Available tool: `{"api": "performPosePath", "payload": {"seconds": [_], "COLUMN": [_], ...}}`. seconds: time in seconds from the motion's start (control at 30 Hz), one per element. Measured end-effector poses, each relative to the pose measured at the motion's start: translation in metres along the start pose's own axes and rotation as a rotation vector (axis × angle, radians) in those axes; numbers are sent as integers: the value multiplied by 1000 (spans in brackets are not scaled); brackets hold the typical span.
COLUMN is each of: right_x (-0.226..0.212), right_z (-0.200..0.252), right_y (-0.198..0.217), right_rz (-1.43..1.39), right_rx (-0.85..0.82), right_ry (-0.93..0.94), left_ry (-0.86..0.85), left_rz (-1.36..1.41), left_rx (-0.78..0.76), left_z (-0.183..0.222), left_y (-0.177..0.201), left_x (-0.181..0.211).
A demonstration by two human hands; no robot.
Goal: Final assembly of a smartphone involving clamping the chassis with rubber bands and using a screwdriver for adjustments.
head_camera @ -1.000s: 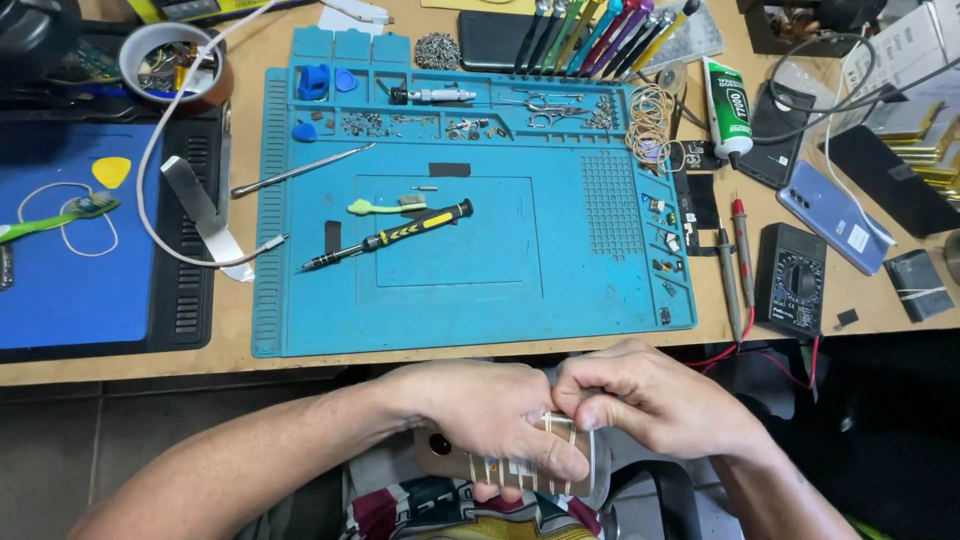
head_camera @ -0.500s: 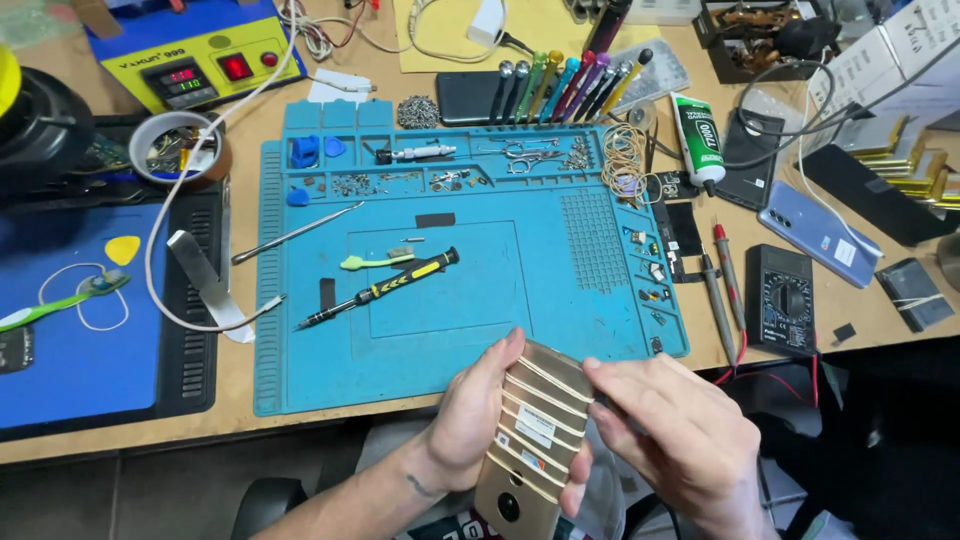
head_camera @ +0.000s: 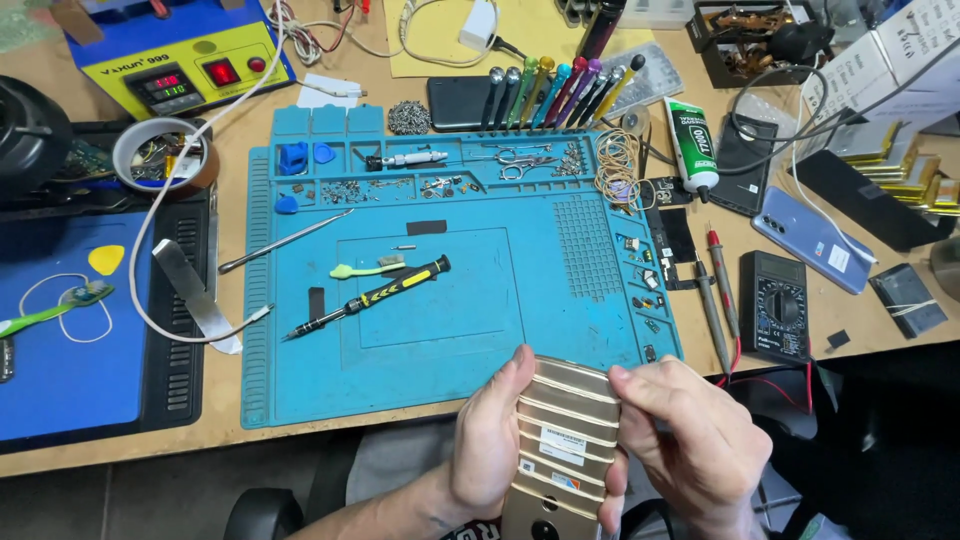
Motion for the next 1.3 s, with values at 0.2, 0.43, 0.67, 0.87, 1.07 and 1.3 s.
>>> {"api": "performPosePath", "payload": {"seconds": [0.2,0.43,0.67,0.87,1.07,1.3], "right_x": [29,63,54,85,112,89], "right_z": [14,39,26,48,45,18], "right_y": [4,-44,-43,-75,-82,-85], "right_rz": [-102,-993,-1039,-1004,-1194,-1365], "right_rx": [28,31,61,-118,79,117], "right_ry": [-120,-676,-642,-679,-711,-631], "left_ry": [-117,-520,-626,-715,-954,-1314], "left_rz": [-89,-354,-294,-1031,-1725,-1589], "left_rx": [-64,-233,-122,-263,-212,-208], "left_z": [-2,-11,-12,15,18,33], "left_y": [-2,-37,-27,-103,-124,-121], "left_x": [8,46,53,76,78,81]}}
Point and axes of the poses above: each hand's wrist, its own z-axis away from the middle knuckle, its own y-axis out of the back of the hand, x = y × z, the point moved 9 cm from there along -z, towards the middle knuckle, and after that the axes turned 11 degrees about -y, right-handed, at the moved point
